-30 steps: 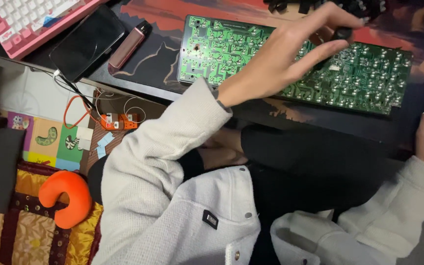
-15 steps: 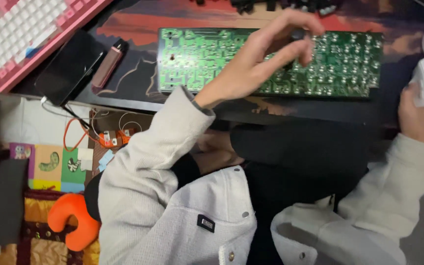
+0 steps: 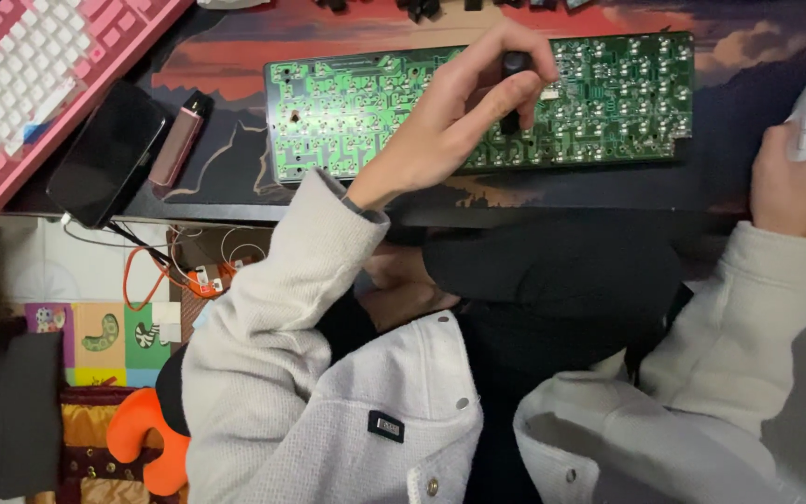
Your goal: Repairing a mechanical keyboard by using a screwdriver to remove or install screws on the PCB
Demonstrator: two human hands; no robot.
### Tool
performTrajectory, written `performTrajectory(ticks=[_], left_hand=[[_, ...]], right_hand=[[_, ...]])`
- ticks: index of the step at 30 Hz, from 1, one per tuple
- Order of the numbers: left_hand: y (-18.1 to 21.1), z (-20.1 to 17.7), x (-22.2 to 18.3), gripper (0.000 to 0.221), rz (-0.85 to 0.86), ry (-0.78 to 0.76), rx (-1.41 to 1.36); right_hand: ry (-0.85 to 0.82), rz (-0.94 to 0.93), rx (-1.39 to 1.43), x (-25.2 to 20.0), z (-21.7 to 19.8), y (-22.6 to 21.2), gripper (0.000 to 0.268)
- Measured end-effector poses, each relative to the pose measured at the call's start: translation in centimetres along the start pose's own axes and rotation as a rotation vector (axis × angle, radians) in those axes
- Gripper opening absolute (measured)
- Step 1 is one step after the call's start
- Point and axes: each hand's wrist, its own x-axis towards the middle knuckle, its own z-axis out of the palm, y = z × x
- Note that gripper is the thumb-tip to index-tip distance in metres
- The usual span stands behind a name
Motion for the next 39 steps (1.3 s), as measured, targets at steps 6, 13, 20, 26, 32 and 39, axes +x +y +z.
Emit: performTrajectory(ticks=[6, 13, 20, 26, 32, 39], left_hand=[[1.1, 0.4, 0.1, 0.009, -0.001, -0.016, 0.018], [0.3, 1.4, 0.3, 0.008, 0.005, -0.032, -0.130], [-1.4, 1.7, 0.2, 0.034, 0.017, -0.060, -0.109], [-1.6, 1.4, 0.2, 0.018, 0.041, 0.026, -0.155], [-1.6, 1.6, 0.1, 0.015, 0.067, 0.016, -0.225], [-0.6, 2.4, 0.2, 0.022, 0.064, 0.093, -0.247]], right_hand=[[-0.051, -0.021, 0.183, 1.6, -2.1, -2.1, 0.064], [-0.044, -0.078, 0.130, 2.5, -3.1, -3.1, 0.060], [-0.022, -0.058, 0.074, 2.1, -2.6, -2.6, 0.058], [-0.017, -0.049, -0.005, 1.8, -1.9, -2.0, 0.059], [-0.018, -0.048, 0.009, 1.8, -2.1, -2.3, 0.059], [-0.016, -0.046, 0.096, 1.5, -1.9, -2.1, 0.056]])
